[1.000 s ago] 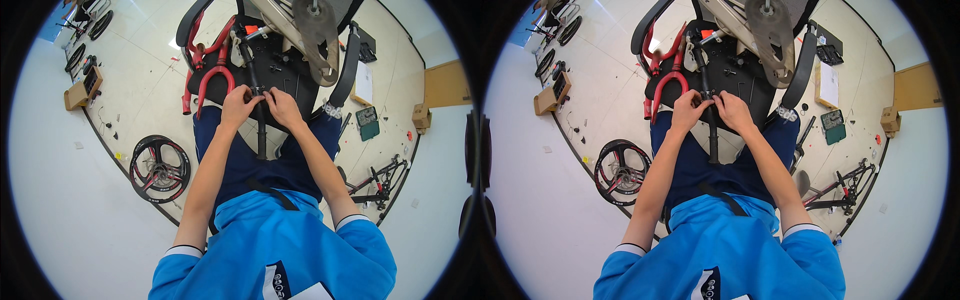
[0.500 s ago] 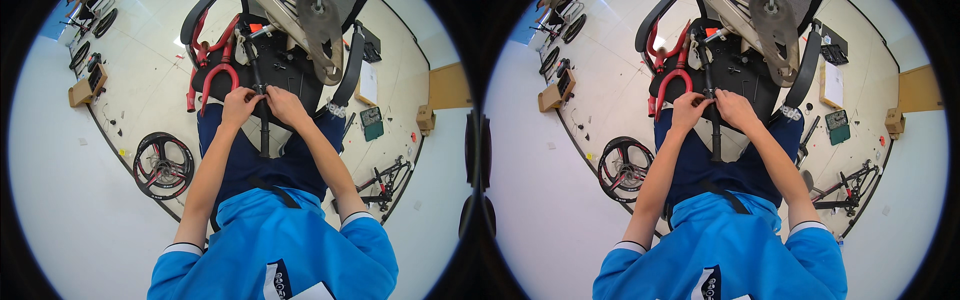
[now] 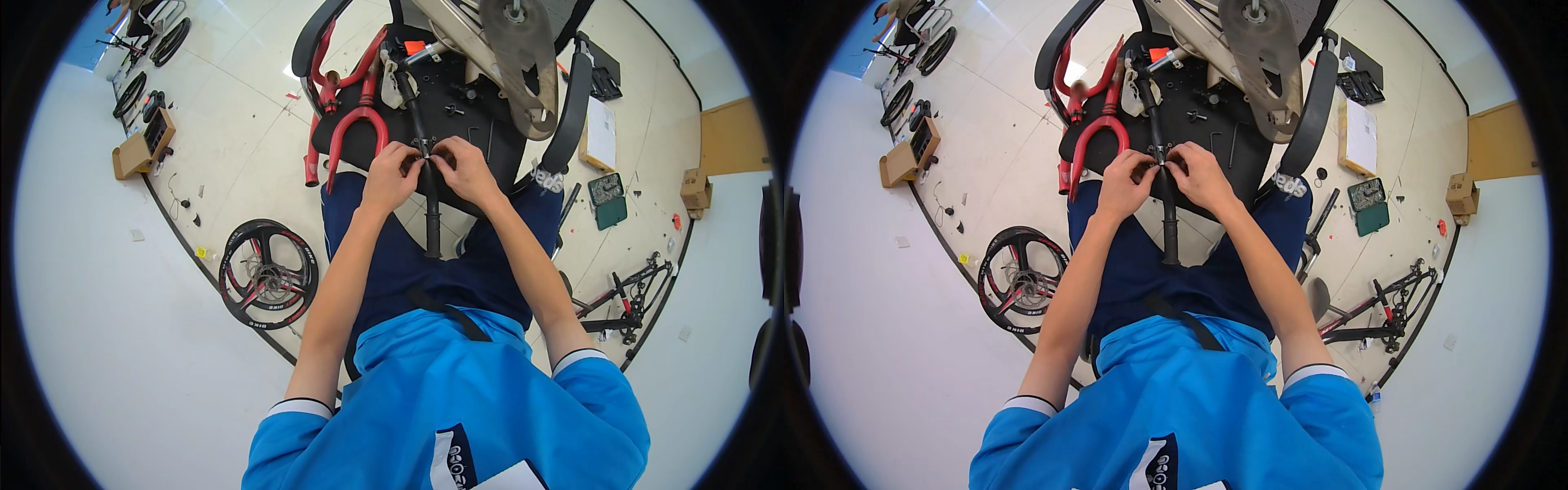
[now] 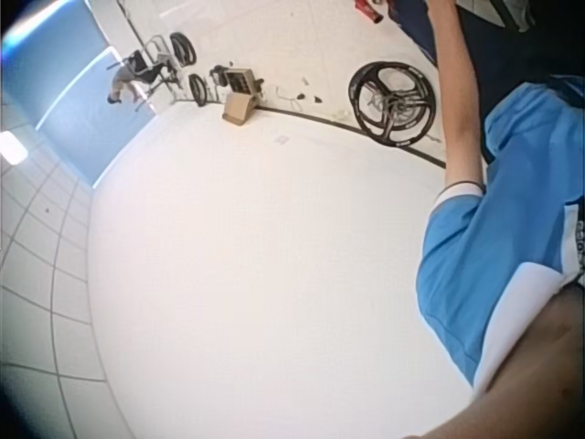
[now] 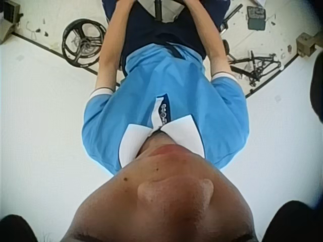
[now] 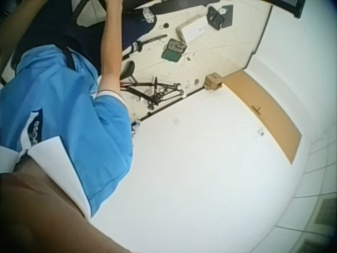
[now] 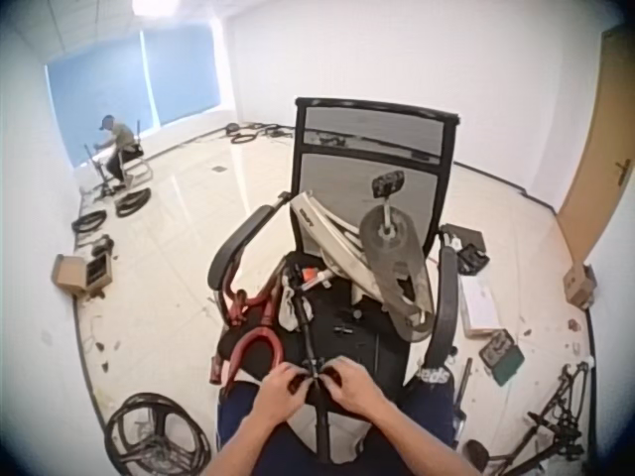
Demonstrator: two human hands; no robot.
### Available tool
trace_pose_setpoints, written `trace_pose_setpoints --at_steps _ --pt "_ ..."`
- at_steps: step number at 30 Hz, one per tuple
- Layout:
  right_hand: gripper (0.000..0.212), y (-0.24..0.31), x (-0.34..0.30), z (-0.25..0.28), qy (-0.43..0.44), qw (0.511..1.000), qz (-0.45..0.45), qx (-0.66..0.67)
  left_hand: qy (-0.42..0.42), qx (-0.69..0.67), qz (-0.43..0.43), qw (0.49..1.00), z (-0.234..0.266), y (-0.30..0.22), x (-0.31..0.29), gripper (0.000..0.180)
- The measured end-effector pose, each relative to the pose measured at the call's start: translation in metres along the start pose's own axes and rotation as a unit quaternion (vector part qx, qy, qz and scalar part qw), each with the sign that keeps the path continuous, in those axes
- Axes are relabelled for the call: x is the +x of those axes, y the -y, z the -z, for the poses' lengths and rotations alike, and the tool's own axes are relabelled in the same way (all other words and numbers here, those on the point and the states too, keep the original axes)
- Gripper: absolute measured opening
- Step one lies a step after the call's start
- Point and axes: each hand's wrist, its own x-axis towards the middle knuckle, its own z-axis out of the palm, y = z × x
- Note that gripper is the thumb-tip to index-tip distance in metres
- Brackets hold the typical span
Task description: The person sits on a chair and assembles a bicycle fork by inserting a black steerer tube into the pink fork and tightening it with an Allen key. The person then removes the fork and works on the steerer tube separately, adjusting small components.
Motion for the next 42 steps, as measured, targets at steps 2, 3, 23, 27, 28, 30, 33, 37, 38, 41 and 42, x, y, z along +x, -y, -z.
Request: trace_pose_setpoints --at_steps 2,3,23,27,28,30,33,37,38,41,42 --pt "0.011 -0.002 -0.002 -0.003 -0.034 0.999 -0.015 0.030 -0.013 0.021 -0.019 1.000 -0.003 0.001 -0.001 0.014" --pt "0.012 -0.001 -0.002 -0.004 -0.034 0.999 -0.007 0.025 -0.020 0.032 -0.028 0.999 -0.003 0.000 -0.002 0.014" --pt "0.040 -0.001 0.033 -0.013 0.084 0.977 -0.062 -0.185 0.015 0.188 0.004 0.982 -0.002 -0.002 -0.004 0.023" --pt "0.036 -0.004 0.029 -0.011 0.072 0.972 -0.039 -0.221 -0.004 0.101 0.013 0.995 -0.005 -0.013 -0.012 0.019" --pt "0.034 -0.004 0.030 -0.009 0.070 0.970 -0.020 -0.230 -0.004 0.108 0.003 0.994 -0.005 -0.010 -0.012 0.019" --pt "0.029 -0.004 0.030 -0.006 0.068 0.966 0.014 -0.249 -0.006 0.121 -0.020 0.992 -0.007 -0.005 -0.011 0.020" --pt "0.025 -0.005 0.028 -0.004 0.065 0.961 0.048 -0.266 -0.010 0.129 -0.047 0.990 -0.005 -0.004 -0.010 0.020" --pt "0.025 -0.010 0.031 -0.006 0.058 0.964 0.047 -0.254 -0.016 0.113 -0.008 0.993 -0.005 -0.007 -0.006 0.019" --pt "0.026 -0.013 0.033 -0.008 0.055 0.966 0.042 -0.250 -0.024 0.110 -0.011 0.994 -0.006 -0.006 -0.004 0.018" --pt "0.025 -0.016 0.036 -0.012 0.068 0.962 0.039 -0.261 -0.071 0.065 0.015 0.995 -0.011 0.004 -0.005 0.016" --pt "0.024 -0.014 0.035 -0.012 0.068 0.961 0.044 -0.264 -0.090 0.042 0.028 0.995 -0.011 0.003 -0.003 0.016"
